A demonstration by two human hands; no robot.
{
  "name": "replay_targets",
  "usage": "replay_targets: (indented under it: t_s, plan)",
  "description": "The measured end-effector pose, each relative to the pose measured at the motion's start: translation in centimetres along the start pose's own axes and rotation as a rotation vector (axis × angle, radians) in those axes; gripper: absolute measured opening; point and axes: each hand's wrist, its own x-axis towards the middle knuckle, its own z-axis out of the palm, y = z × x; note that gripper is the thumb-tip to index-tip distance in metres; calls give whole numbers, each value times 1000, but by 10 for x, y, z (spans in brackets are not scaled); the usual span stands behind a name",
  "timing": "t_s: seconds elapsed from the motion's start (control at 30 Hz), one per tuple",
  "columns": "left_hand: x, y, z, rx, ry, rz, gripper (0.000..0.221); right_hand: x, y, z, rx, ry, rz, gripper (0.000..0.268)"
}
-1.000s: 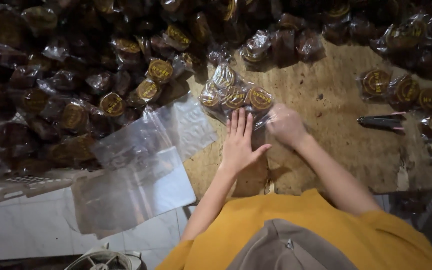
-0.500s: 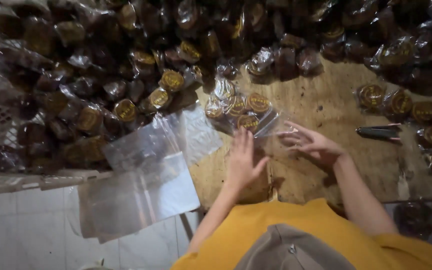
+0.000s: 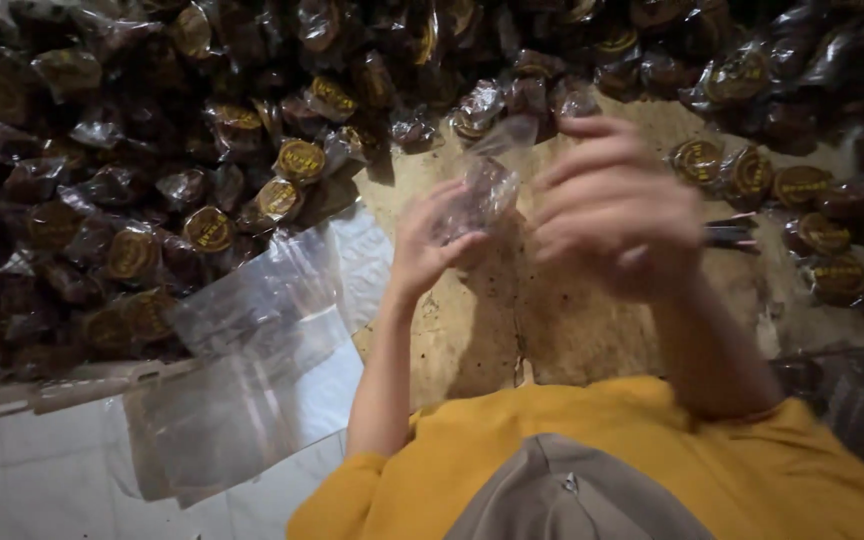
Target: Manually packaging individually wrapped baked goods into larger plastic bags and sealing them with a stapler.
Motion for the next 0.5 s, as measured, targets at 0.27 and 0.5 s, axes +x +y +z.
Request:
replay_targets:
  t_s: [0.27, 0.5]
  plan:
    - [8, -14, 21, -468, 125, 188, 22, -141, 78, 40, 255, 139, 762, 59]
    - [15, 34, -3, -371, 337, 14, 12, -96, 71, 67, 184, 480, 970, 45]
